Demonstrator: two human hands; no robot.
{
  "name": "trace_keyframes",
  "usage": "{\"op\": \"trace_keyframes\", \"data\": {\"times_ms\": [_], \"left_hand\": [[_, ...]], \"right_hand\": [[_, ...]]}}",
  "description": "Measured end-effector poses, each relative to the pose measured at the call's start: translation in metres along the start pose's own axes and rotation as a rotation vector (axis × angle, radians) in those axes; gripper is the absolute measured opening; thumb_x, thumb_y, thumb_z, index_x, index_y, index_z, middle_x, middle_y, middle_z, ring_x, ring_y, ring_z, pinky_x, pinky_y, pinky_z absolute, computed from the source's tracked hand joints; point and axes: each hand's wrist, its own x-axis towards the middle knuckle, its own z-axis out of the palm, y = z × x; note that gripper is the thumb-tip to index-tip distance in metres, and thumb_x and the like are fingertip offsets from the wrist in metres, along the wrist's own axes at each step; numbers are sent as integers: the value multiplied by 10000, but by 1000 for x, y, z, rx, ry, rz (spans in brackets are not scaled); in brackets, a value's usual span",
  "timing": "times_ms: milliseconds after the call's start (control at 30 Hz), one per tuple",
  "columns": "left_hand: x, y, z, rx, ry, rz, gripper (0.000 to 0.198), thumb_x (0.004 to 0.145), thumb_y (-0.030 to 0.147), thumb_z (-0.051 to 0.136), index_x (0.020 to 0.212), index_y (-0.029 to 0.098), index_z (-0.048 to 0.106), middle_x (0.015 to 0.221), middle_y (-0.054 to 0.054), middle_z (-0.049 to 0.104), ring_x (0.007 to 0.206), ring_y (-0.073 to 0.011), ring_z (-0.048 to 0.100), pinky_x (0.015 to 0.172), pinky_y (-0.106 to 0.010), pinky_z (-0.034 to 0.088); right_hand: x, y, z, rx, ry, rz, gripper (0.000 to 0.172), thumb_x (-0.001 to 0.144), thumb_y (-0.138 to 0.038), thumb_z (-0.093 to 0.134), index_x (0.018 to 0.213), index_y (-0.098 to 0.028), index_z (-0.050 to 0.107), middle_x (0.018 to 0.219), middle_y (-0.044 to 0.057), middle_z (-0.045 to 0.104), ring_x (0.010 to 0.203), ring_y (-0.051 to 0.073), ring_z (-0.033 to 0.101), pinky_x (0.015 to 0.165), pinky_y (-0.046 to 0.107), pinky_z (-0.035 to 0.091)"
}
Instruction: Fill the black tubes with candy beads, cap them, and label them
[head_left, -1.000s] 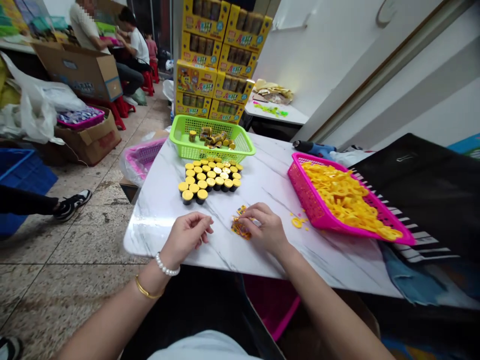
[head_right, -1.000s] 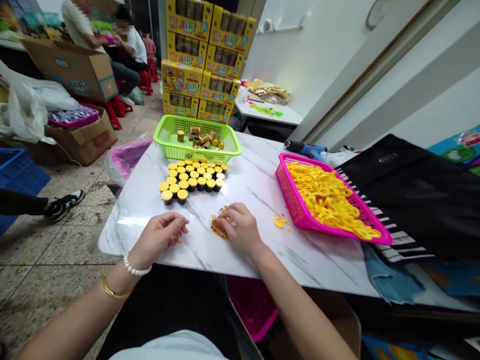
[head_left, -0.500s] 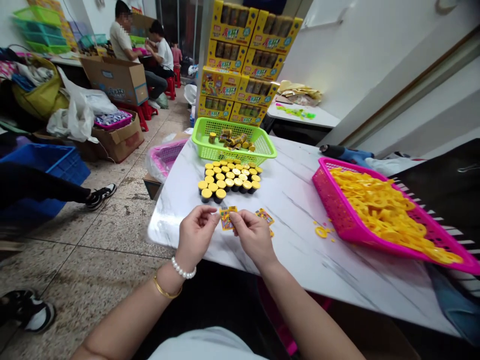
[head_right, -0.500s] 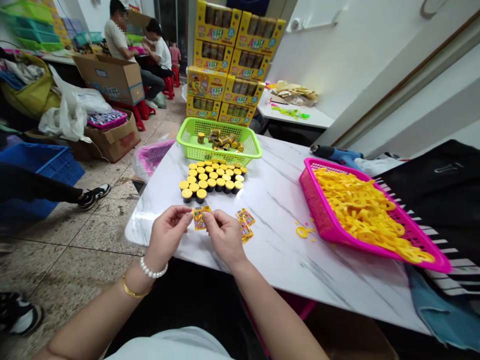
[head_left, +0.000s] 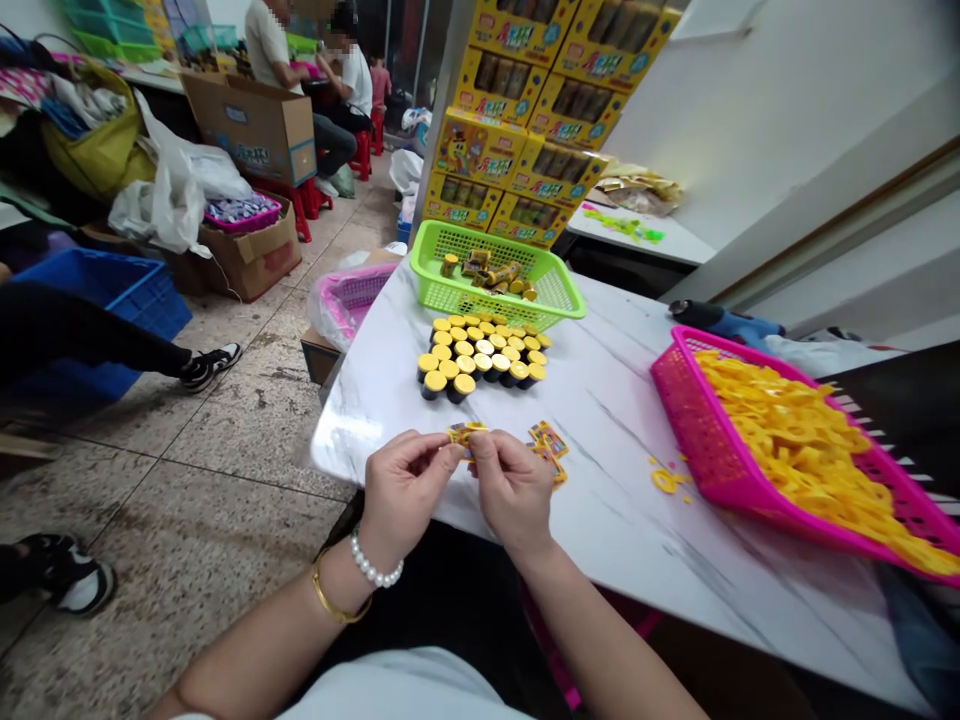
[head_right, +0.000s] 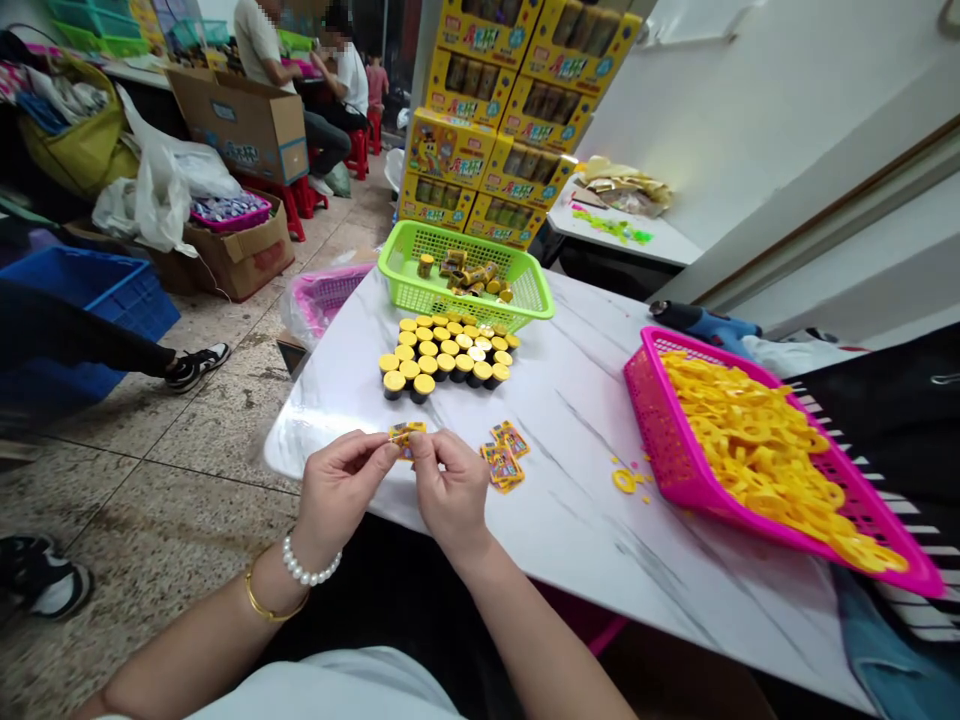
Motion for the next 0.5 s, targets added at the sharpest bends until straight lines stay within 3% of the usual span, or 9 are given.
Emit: {"op": "trace_keyframes", "data": {"times_ms": [167,333,433,500], "left_hand": [[12,3,-8,-156,-38,-206,180,684,356,827,725,183,800,691,-20,645,559,-87,484,519,-220,404],[19,-1,-15,-283,-48,-480,319,600,418,871,724,138,780,453,42,491,425,-47,355,411,-187,250],[20,-4,-18,-246,-27,-453,308,618,409,865,724,136,770,517,11,575,440,-53,390,421,-194,287],[20,-4,-19,-183,31,-319,249,660,375,842,743,150,772,683,-25,668,503,-64,439,460,-205,347]], "right_hand": [[-5,5,4,-170,-107,-209,363,973,-282,532,620,-199,548,566,-1,525,523,112,488,523,257,378],[10,16,0,-168,-183,-137,324,981,-289,526,679,-192,587,614,-2,562,554,109,508,556,250,385],[32,22,-3,-191,-121,-96,405,975,-349,526,603,-192,499,567,-18,469,531,106,436,541,258,341],[43,23,-5,-184,-102,-89,445,970,-383,527,576,-193,445,554,-24,424,527,104,400,536,261,322]]}}
